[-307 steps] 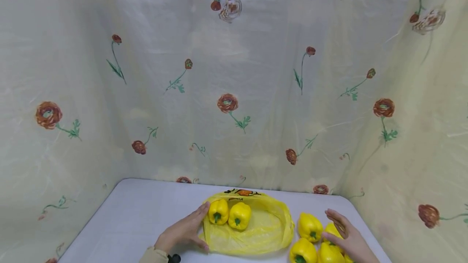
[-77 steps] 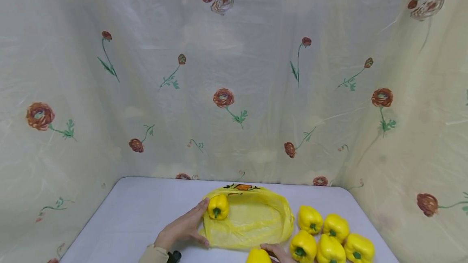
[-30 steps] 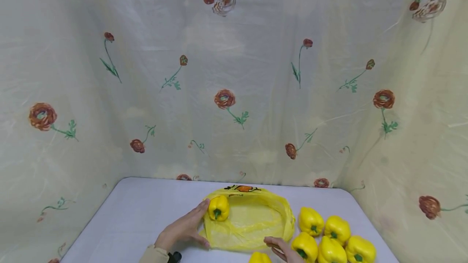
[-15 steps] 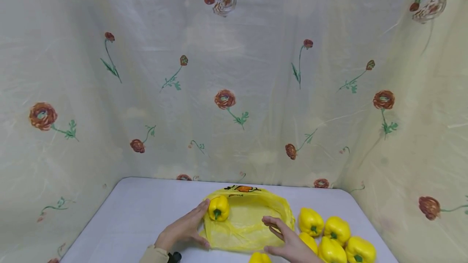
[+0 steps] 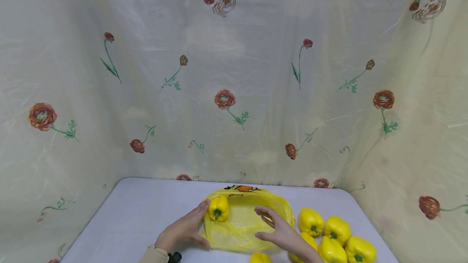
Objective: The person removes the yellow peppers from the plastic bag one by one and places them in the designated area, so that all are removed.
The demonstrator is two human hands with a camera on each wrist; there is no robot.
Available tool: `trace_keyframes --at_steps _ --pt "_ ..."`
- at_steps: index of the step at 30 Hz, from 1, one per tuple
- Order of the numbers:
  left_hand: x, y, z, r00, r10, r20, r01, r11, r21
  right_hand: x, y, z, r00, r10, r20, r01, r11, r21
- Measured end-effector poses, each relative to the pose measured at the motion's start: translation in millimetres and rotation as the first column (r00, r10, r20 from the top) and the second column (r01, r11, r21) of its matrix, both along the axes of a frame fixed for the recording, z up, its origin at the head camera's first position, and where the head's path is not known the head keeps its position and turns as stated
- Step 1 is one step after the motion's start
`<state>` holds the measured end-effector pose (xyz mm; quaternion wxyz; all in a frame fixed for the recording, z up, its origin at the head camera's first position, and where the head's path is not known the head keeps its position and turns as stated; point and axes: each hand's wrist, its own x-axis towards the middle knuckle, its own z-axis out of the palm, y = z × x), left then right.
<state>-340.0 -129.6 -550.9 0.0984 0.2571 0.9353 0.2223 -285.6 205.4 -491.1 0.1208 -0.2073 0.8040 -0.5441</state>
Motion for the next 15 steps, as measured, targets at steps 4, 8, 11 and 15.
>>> trace_keyframes --at_steps 4,8,11,15 --pt "-1.1 -0.5 1.3 1.0 -0.003 0.01 0.003 1.0 0.015 -9.8 -8.0 2.0 1.0 0.006 -0.013 -0.006 1.0 0.002" --pt "-1.9 -0.6 -0.1 1.0 -0.012 0.008 0.011 1.0 0.019 -17.5 -14.2 4.0 1.0 0.013 -0.026 -0.012 1.0 0.013" --pt "-1.3 -0.9 -1.6 1.0 -0.017 -0.002 0.017 1.0 0.013 -22.1 -17.6 5.4 0.999 0.025 -0.02 -0.025 1.0 0.014" --pt "-0.3 -1.2 -1.0 1.0 -0.021 -0.02 0.021 1.0 0.002 -28.1 -22.3 7.8 0.999 0.047 -0.019 -0.047 0.999 -0.009"
